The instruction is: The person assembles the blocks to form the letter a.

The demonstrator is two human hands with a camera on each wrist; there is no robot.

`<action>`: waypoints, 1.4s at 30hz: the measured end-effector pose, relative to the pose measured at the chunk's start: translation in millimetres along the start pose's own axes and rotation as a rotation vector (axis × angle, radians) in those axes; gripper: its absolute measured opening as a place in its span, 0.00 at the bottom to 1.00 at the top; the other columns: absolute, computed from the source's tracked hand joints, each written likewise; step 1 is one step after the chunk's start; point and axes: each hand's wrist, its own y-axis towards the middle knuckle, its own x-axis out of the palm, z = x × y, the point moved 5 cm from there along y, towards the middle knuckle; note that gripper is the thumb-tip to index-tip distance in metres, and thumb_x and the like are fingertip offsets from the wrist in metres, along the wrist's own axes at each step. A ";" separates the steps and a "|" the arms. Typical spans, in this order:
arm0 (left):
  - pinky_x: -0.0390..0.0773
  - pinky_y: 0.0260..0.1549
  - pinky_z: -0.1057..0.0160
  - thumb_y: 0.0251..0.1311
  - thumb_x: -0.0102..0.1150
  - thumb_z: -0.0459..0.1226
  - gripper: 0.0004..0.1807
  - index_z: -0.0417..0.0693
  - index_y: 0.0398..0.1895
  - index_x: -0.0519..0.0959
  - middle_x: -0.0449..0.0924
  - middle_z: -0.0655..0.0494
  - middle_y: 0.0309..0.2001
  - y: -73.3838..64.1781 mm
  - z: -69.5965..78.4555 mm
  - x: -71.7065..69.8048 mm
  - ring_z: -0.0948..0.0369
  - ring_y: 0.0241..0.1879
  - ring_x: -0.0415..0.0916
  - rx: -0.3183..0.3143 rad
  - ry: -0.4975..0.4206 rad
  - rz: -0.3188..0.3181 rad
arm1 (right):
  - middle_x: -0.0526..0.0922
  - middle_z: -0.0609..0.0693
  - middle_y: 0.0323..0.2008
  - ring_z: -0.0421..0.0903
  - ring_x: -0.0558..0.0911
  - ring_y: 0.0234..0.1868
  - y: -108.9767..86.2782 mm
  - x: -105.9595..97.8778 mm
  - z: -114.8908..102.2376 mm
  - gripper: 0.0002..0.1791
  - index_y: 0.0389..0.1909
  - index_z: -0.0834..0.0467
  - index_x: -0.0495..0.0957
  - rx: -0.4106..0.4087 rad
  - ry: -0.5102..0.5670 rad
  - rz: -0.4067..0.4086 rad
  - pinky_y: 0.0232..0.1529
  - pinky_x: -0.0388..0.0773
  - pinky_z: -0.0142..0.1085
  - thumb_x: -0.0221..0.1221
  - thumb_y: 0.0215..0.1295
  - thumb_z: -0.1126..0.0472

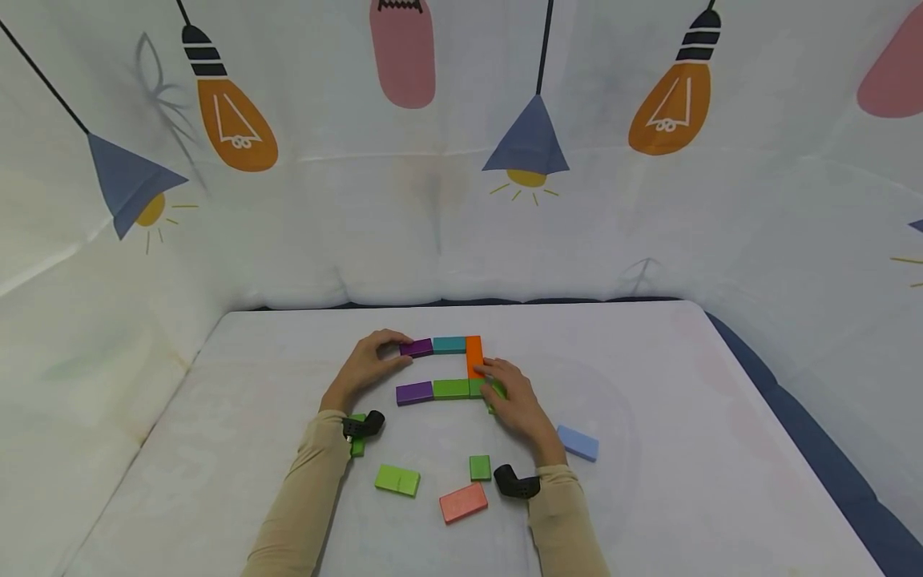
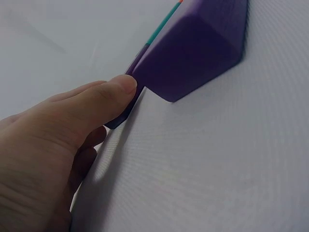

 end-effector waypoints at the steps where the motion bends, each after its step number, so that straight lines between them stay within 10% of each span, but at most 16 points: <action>1: 0.69 0.59 0.54 0.53 0.68 0.42 0.18 0.58 0.48 0.81 0.81 0.62 0.48 0.0 -0.1 0.2 0.61 0.53 0.73 0.007 0.001 0.001 | 0.63 0.57 0.68 0.60 0.56 0.71 -0.2 0.0 0.1 0.21 0.62 0.54 0.71 0.002 -0.004 -0.001 0.68 0.49 0.62 0.53 0.69 0.59; 18: 0.66 0.63 0.54 0.55 0.65 0.46 0.23 0.54 0.55 0.77 0.79 0.61 0.52 -5.7 -3.0 -1.2 0.60 0.58 0.71 -0.065 -0.038 -0.016 | 0.61 0.59 0.69 0.61 0.54 0.72 -4.3 2.3 -2.6 0.22 0.63 0.56 0.70 0.038 0.048 -0.029 0.68 0.50 0.61 0.52 0.70 0.57; 29: 0.71 0.56 0.48 0.64 0.57 0.39 0.19 0.43 0.56 0.74 0.77 0.46 0.54 -0.5 27.5 -15.2 0.49 0.53 0.74 0.077 0.011 -0.024 | 0.63 0.55 0.69 0.58 0.57 0.72 -2.3 -7.3 -3.7 0.23 0.65 0.52 0.68 0.099 0.051 -0.056 0.69 0.52 0.57 0.50 0.71 0.54; 42: 0.72 0.56 0.51 0.64 0.56 0.40 0.17 0.48 0.55 0.76 0.79 0.51 0.52 -48.9 42.3 -37.5 0.55 0.52 0.75 0.027 0.088 -0.146 | 0.66 0.55 0.68 0.57 0.62 0.70 -13.4 -24.2 -3.5 0.24 0.66 0.54 0.66 0.042 -0.010 -0.099 0.67 0.58 0.55 0.52 0.70 0.56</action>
